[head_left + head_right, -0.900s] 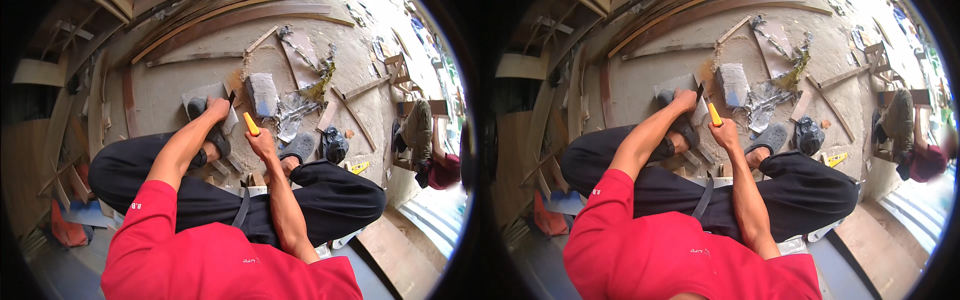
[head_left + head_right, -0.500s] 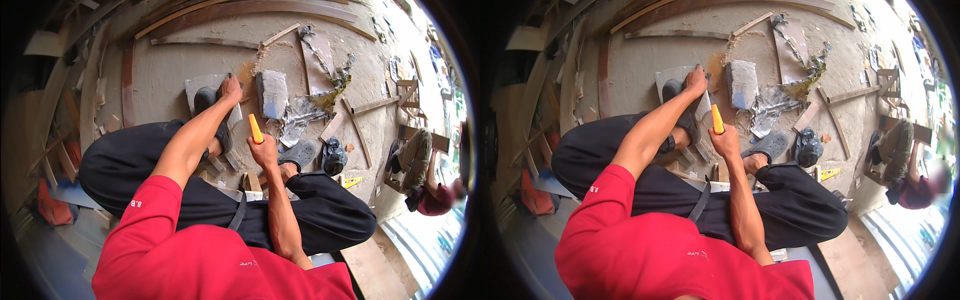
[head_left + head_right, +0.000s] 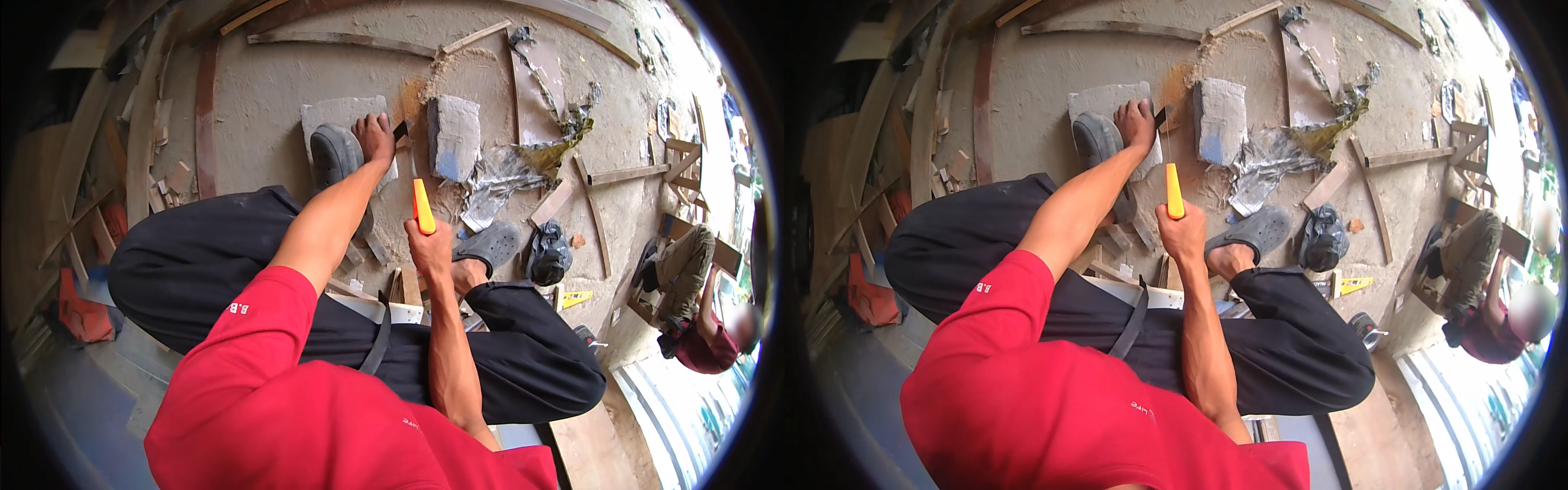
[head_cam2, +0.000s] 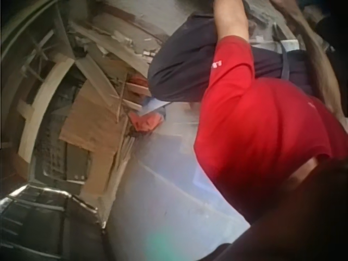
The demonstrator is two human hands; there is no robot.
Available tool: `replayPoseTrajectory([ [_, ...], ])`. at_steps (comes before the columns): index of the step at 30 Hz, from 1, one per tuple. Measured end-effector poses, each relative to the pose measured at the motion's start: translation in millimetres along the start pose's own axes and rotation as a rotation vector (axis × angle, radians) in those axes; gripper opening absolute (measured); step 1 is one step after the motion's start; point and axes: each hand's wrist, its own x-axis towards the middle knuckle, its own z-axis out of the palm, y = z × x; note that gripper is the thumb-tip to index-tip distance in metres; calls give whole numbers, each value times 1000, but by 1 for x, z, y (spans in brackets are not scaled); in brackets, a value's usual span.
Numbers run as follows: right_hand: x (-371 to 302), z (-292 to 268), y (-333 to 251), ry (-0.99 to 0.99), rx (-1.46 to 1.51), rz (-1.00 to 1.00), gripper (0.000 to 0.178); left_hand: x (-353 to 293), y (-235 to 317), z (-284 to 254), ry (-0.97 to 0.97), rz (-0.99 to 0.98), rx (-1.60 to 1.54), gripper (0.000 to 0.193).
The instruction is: The person sits on the floor and uses a hand saw to cut a small piece of wood. They hold the wood with their left hand and saw with their right hand, occasionally pausing to inspect the cut.
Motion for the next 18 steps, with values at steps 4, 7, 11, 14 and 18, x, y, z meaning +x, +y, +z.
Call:
replayPoseTrajectory([
  [4, -10, 13, -4, 87, -22, -49, 27, 0, 18, -14, -108, 46, -45, 30],
  [7, -12, 24, -2, 78, -15, -60, 28, 4, 10, -17, -175, 19, -88, 33],
  [11, -11, 22, -3, 69, -36, -60, 30, 25, 28, -38, -564, 72, 148, 33],
  [14, -10, 15, 0, 78, -50, -45, 30, 30, 67, -73, -817, 520, 477, 28],
  [18, -6, 15, 0, 54, -27, -68, 29, 40, 73, -94, -873, 473, 548, 25],
])
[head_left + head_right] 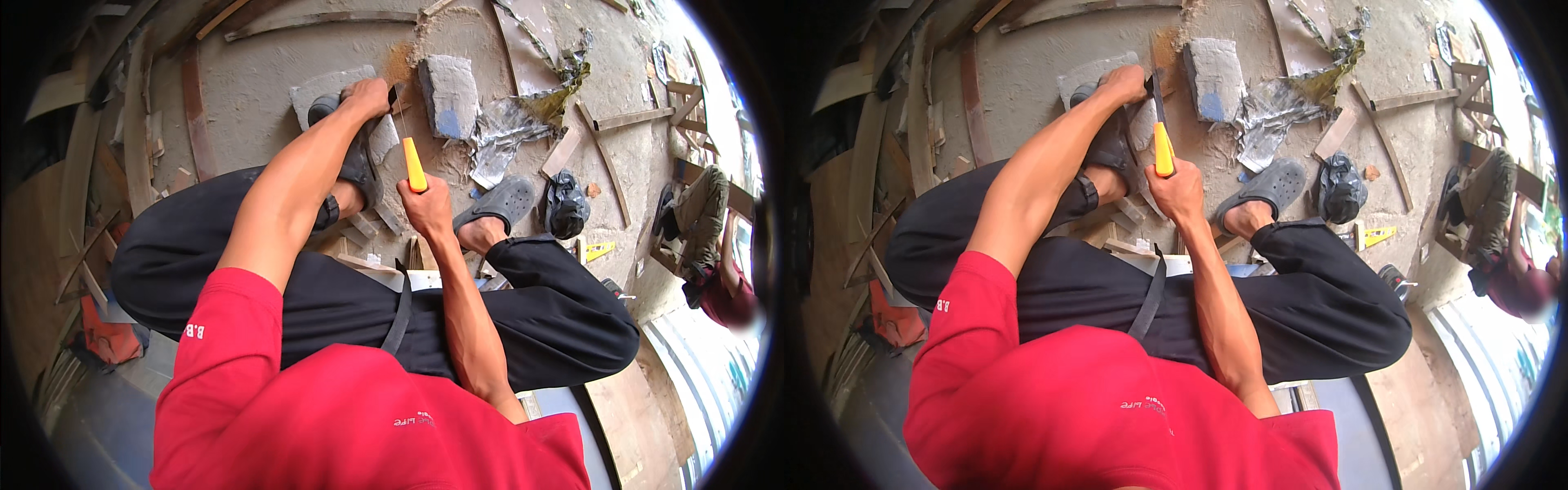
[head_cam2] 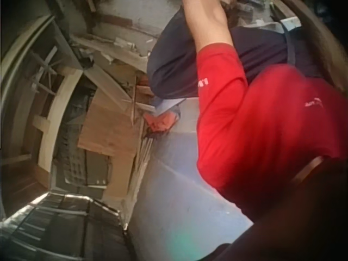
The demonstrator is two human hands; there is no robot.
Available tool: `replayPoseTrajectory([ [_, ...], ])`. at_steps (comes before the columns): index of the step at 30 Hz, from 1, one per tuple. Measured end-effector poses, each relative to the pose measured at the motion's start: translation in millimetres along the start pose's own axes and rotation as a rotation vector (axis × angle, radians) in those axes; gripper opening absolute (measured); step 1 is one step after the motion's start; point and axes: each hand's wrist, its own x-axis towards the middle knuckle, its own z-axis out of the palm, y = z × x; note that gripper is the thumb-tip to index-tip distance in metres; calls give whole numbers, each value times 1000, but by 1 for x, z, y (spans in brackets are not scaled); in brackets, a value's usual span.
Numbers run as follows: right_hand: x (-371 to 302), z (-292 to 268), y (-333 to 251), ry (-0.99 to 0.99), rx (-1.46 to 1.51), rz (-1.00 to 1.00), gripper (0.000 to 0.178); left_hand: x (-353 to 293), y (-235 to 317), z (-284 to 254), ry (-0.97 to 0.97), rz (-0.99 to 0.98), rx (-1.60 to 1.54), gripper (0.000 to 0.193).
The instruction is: The person sits on the floor and uses a hand saw to cut a small piece of wood. They hold the wood with their left hand and saw with their right hand, occasionally pausing to inspect the cut.
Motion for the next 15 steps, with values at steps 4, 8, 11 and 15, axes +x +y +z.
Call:
replayPoseTrajectory([
  [4, 4, -6, -5, -46, -34, 19, 29, 0, -12, 18, 106, -3, 63, 22],
  [8, 8, -10, -8, -65, -90, 5, 29, 0, -5, 17, 119, -95, -43, 22],
  [11, 8, -13, -6, -71, -86, -1, 29, 6, -6, 21, 117, -104, -86, 23],
  [15, 9, -11, -8, -85, -87, 4, 29, 21, -14, 21, 27, -108, -54, 26],
])
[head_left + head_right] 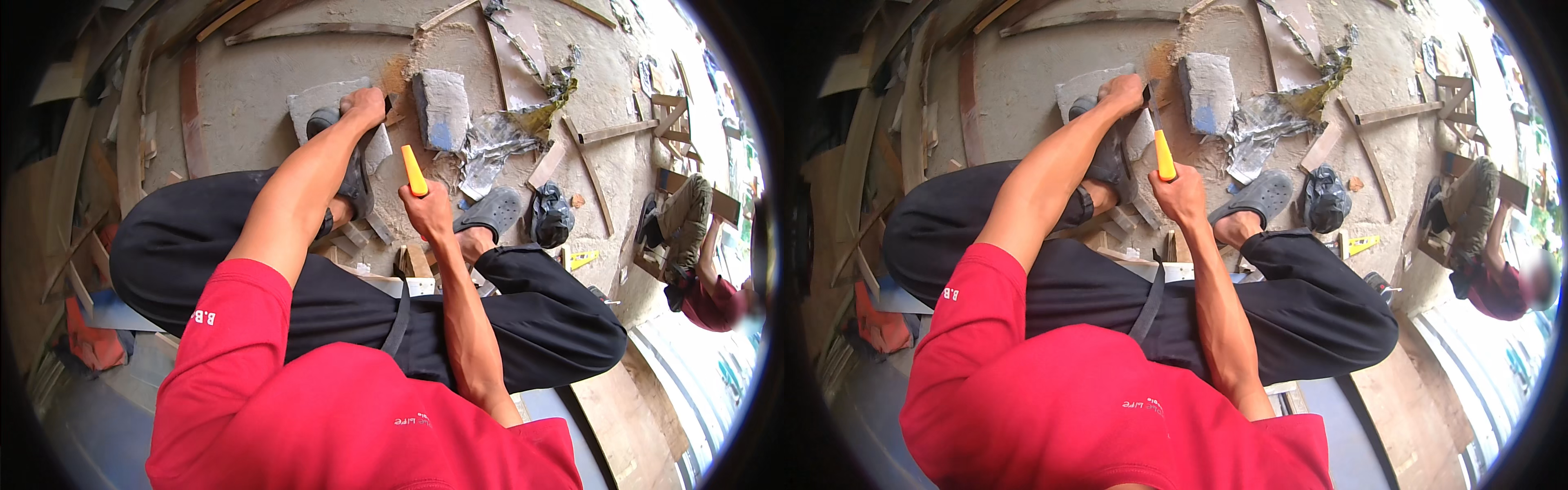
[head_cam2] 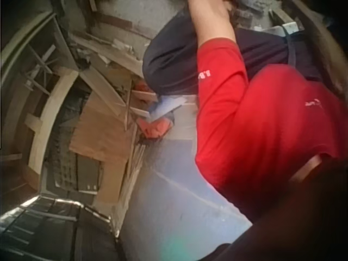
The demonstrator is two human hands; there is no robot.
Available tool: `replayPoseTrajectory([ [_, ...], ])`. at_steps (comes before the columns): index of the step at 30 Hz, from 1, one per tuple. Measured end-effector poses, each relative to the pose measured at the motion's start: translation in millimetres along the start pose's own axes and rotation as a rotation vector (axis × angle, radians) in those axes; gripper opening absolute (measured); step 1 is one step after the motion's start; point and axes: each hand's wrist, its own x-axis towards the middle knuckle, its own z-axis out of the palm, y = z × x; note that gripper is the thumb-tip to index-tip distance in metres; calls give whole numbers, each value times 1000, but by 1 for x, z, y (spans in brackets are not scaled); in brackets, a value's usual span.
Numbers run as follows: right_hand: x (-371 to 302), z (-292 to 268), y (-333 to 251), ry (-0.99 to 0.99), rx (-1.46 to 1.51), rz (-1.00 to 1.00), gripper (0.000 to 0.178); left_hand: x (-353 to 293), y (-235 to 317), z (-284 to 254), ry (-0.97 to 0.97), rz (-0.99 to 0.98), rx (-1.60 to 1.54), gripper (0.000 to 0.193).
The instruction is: The person sits on the floor and uses a hand saw to cut a small piece of wood. They hold the wood with their left hand and saw with their right hand, occasionally pausing to inspect the cut.
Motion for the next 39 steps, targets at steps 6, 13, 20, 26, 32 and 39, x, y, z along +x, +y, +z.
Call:
replayPoseTrajectory([
  [6, 1, -4, 3, 1, -6, -2, 30, -8, 13, -28, -117, -43, 12, 33],
  [13, 0, -4, -7, -5, -6, -3, 29, -12, 6, -11, -41, -6, 71, 29],
  [20, -4, -13, -17, -33, 14, 76, 29, -1, 6, 3, -57, 23, 53, 25],
  [26, -30, -31, -31, 13, -33, 96, 28, -17, 5, -2, -83, 125, 309, 25],
  [32, -28, -31, -36, 7, 13, 120, 28, -35, 11, 0, -114, 246, 608, 28],
  [39, -30, -34, -39, 100, 18, 28, 30, -14, 15, 17, -173, 239, 613, 28],
])
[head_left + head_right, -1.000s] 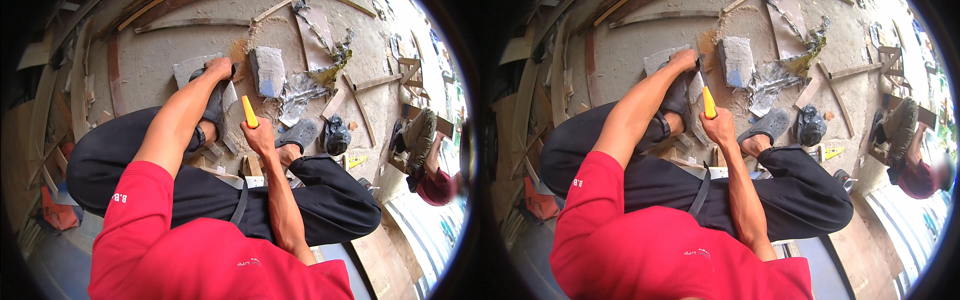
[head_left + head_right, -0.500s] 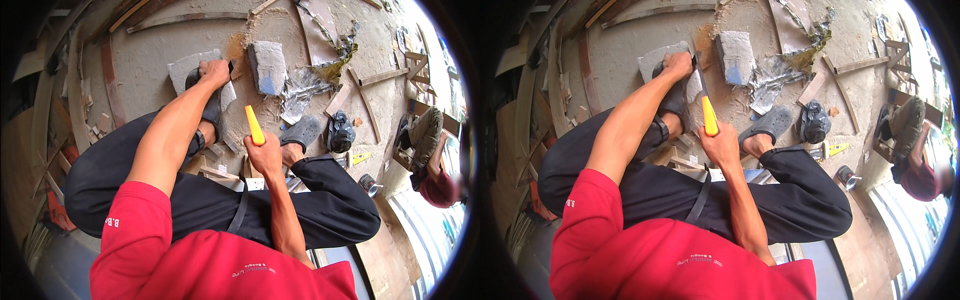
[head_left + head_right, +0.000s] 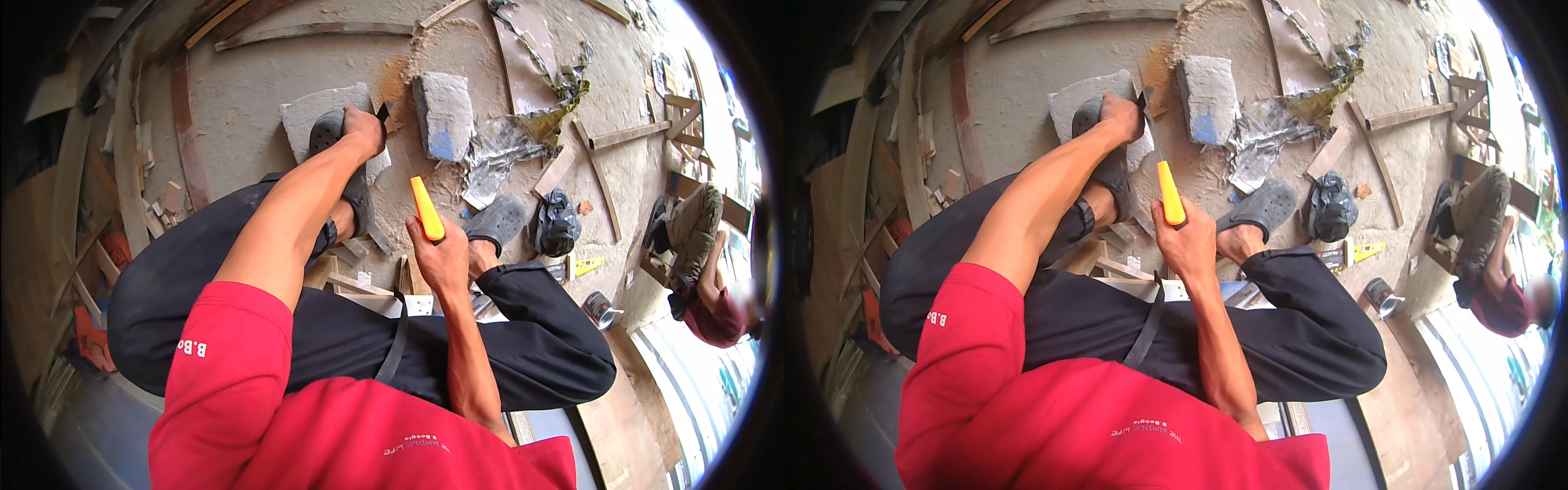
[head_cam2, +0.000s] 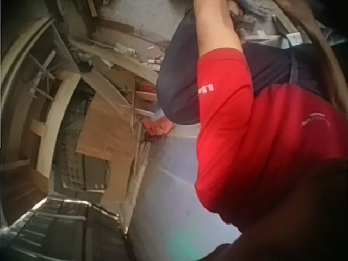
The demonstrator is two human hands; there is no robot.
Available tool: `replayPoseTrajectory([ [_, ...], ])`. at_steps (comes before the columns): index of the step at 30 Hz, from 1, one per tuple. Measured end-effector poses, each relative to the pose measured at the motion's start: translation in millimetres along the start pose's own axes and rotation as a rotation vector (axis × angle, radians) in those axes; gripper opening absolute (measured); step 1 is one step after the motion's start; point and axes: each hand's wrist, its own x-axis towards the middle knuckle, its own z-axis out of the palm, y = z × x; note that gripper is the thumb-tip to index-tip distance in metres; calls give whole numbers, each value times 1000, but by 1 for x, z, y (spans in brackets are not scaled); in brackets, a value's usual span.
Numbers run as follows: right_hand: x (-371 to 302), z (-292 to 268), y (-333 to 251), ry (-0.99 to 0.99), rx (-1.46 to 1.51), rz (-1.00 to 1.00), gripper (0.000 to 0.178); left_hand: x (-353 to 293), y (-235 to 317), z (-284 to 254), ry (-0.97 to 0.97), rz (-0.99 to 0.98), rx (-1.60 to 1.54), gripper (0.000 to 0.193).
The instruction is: The person sits on the floor and uses a hand saw to cut a small piece of wood. They hold the wood with their left hand and saw with their right hand, occasionally pausing to inspect the cut.
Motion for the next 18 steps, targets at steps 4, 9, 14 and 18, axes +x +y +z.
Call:
replayPoseTrajectory([
  [4, -25, -3, -18, -7, -59, 9, 30, 1, -6, 5, 5, -19, -32, 27],
  [9, -11, 4, -7, -14, -119, 76, 23, 0, -9, -1, 54, 27, -69, 27],
  [14, -23, -5, -25, -5, -94, 99, 23, 3, -15, 7, 51, -3, -121, 27],
  [18, 10, 22, -16, -9, -97, 132, 21, 2, -5, 3, 45, 20, -146, 26],
])
